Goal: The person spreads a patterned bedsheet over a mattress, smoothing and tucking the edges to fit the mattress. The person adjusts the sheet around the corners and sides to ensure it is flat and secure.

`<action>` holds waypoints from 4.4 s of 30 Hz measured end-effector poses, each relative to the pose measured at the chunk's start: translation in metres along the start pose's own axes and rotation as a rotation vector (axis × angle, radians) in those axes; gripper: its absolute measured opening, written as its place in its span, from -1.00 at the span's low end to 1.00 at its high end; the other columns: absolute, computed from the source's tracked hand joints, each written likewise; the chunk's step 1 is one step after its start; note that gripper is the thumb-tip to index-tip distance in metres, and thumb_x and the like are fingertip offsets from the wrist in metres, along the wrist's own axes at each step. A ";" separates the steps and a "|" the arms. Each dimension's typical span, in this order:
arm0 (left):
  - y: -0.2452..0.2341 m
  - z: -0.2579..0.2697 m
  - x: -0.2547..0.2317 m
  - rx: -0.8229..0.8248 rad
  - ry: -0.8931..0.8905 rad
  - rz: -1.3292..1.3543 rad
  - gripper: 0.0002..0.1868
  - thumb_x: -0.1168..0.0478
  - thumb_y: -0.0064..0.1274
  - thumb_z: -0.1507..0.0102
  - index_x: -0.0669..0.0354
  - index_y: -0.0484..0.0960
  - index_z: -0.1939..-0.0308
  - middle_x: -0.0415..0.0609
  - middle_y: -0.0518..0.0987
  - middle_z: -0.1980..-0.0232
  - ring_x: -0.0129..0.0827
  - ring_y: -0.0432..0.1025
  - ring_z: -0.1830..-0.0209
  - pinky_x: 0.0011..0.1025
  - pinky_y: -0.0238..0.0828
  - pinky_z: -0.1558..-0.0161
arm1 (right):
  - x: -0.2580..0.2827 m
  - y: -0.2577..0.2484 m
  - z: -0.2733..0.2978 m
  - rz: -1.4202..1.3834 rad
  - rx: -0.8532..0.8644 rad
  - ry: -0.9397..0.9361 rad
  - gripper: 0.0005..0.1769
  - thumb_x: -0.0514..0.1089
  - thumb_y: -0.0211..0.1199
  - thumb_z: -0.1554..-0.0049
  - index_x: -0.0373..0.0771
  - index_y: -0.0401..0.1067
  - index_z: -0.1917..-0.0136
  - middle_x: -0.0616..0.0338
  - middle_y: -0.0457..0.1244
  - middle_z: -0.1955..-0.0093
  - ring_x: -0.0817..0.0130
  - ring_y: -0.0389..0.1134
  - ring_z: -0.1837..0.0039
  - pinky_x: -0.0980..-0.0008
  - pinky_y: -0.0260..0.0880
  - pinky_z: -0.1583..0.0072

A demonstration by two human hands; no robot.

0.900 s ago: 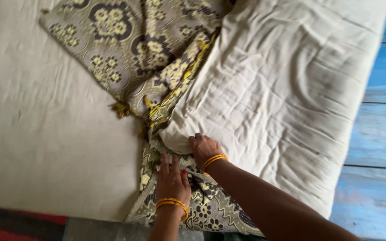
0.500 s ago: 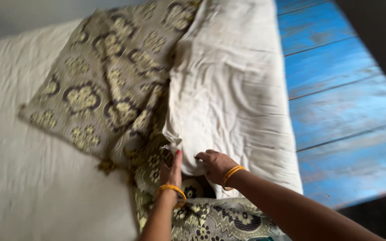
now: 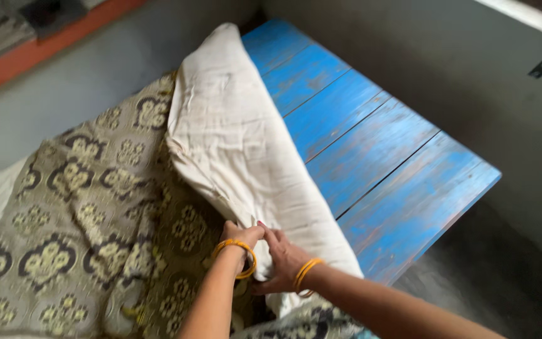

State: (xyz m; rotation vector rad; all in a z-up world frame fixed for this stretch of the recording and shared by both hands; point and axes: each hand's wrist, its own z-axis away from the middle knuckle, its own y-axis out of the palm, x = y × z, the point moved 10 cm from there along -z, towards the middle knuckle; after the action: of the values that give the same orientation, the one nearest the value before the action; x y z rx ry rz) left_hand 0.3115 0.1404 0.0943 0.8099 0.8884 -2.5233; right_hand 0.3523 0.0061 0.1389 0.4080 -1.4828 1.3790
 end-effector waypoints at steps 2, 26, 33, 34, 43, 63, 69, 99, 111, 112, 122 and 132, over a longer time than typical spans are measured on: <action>0.009 0.000 -0.026 0.028 -0.008 -0.002 -0.02 0.21 0.26 0.06 0.35 0.22 -0.41 0.30 0.44 -0.34 -0.01 0.47 -0.26 -0.18 0.48 -0.16 | -0.006 -0.021 -0.003 0.011 -0.153 0.086 0.10 -0.17 0.45 0.15 -0.09 -0.08 -0.54 -0.19 0.24 -0.18 -0.18 0.34 -0.20 0.01 0.37 -0.22; 0.426 0.066 -0.336 0.429 0.489 0.141 -0.26 0.15 0.18 0.04 0.23 0.31 -0.20 0.22 0.58 -0.12 -0.04 0.56 -0.08 -0.20 0.50 -0.09 | -0.215 -0.435 0.145 0.157 -0.922 0.244 -0.23 -0.46 0.16 0.14 -0.11 0.40 -0.35 -0.17 0.39 -0.13 -0.08 0.42 -0.20 0.14 0.40 -0.21; 0.506 0.093 -0.321 0.539 0.474 -0.009 -0.20 0.18 0.16 0.03 0.09 0.25 -0.29 0.16 0.56 -0.18 -0.05 0.52 -0.15 -0.24 0.45 -0.15 | -0.245 -0.451 0.205 0.162 -0.943 0.440 -0.16 -0.49 0.14 0.19 -0.03 0.42 -0.36 -0.09 0.40 -0.13 -0.06 0.42 -0.17 0.14 0.42 -0.16; 0.515 0.093 -0.315 0.558 0.492 -0.044 -0.23 0.17 0.16 0.02 0.12 0.28 -0.27 0.17 0.57 -0.18 -0.05 0.53 -0.15 -0.24 0.45 -0.16 | -0.252 -0.447 0.210 0.159 -0.933 0.470 -0.16 -0.49 0.15 0.19 -0.03 0.41 -0.36 -0.09 0.40 -0.11 -0.07 0.42 -0.16 0.13 0.42 -0.16; 0.568 0.087 -0.255 0.737 0.726 -0.496 -0.39 0.22 0.00 -0.20 -0.03 0.40 -0.38 0.03 0.50 -0.35 -0.11 0.40 -0.34 -0.28 0.31 -0.32 | -0.339 -0.443 0.229 0.261 -0.943 0.732 -0.67 -0.25 0.19 -0.11 -0.07 0.54 -0.14 0.05 0.43 -0.05 0.05 0.48 -0.05 0.12 0.47 -0.11; 0.348 0.011 -0.245 0.443 0.557 -0.497 -0.52 0.22 -0.04 -0.29 -0.04 0.46 -0.32 -0.02 0.47 -0.39 -0.18 0.36 -0.40 -0.31 0.31 -0.35 | -0.255 -0.362 0.040 0.175 -0.468 0.401 -0.72 -0.26 0.19 -0.12 -0.06 0.59 -0.07 0.21 0.46 -0.08 0.21 0.49 -0.08 0.25 0.48 -0.15; 0.253 -0.024 -0.207 0.364 0.501 -0.431 -0.52 0.25 -0.07 -0.30 -0.03 0.45 -0.33 -0.06 0.49 -0.39 -0.23 0.37 -0.40 -0.33 0.29 -0.37 | -0.180 -0.291 -0.013 0.181 -0.318 0.292 -0.69 -0.25 0.16 -0.12 -0.05 0.57 -0.10 0.19 0.44 -0.11 0.20 0.46 -0.12 0.25 0.45 -0.17; 0.069 -0.031 0.061 0.078 0.031 -0.156 -0.49 0.29 -0.07 -0.33 -0.11 0.42 -0.39 0.01 0.54 -0.32 -0.21 0.48 -0.23 -0.31 0.38 -0.25 | -0.062 0.010 -0.071 0.627 0.483 -0.124 -0.46 -0.22 0.21 -0.15 0.17 0.41 -0.37 0.18 0.35 -0.27 0.08 0.40 -0.24 0.16 0.44 -0.22; 0.064 0.032 0.122 0.055 -0.195 0.136 -0.48 0.32 -0.19 -0.37 -0.13 0.39 -0.42 -0.16 0.37 -0.49 -0.41 0.51 -0.23 -0.47 0.56 -0.10 | -0.106 0.095 -0.078 0.707 0.605 -0.336 -0.50 -0.30 0.23 -0.11 -0.17 0.36 -0.33 0.05 0.13 -0.50 0.06 0.24 -0.41 0.18 0.29 -0.36; 0.066 0.031 0.132 0.044 -0.214 0.155 -0.48 0.32 -0.19 -0.37 -0.11 0.39 -0.42 -0.16 0.37 -0.49 -0.39 0.51 -0.23 -0.45 0.56 -0.10 | -0.114 0.102 -0.083 0.710 0.591 -0.357 -0.52 -0.33 0.20 -0.12 -0.19 0.37 -0.32 0.04 0.12 -0.52 0.06 0.23 -0.43 0.19 0.29 -0.38; 0.092 0.043 0.189 -0.032 -0.261 0.290 -0.57 0.27 -0.20 -0.39 0.03 0.42 -0.36 -0.05 0.40 -0.46 -0.25 0.43 -0.38 -0.36 0.41 -0.35 | -0.144 0.135 -0.109 0.822 0.620 -0.349 -0.45 -0.27 0.18 -0.16 -0.04 0.29 -0.41 -0.13 -0.17 -0.68 -0.13 -0.06 -0.58 0.01 -0.04 -0.51; 0.103 0.029 0.205 -0.009 -0.265 0.266 -0.58 0.29 -0.21 -0.38 0.05 0.44 -0.33 -0.08 0.43 -0.44 -0.32 0.33 -0.46 -0.36 0.24 -0.46 | -0.162 0.098 -0.093 0.933 0.843 0.016 0.01 -0.11 0.43 -0.07 0.13 -0.01 -0.65 0.07 0.10 -0.55 0.11 0.27 -0.41 0.11 0.36 -0.39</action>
State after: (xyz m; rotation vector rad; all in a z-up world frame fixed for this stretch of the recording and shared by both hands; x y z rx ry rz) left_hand 0.1902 0.0185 -0.0606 0.5334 0.6565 -2.3207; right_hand 0.3826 0.0543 -0.0639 0.1949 -1.0126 2.7504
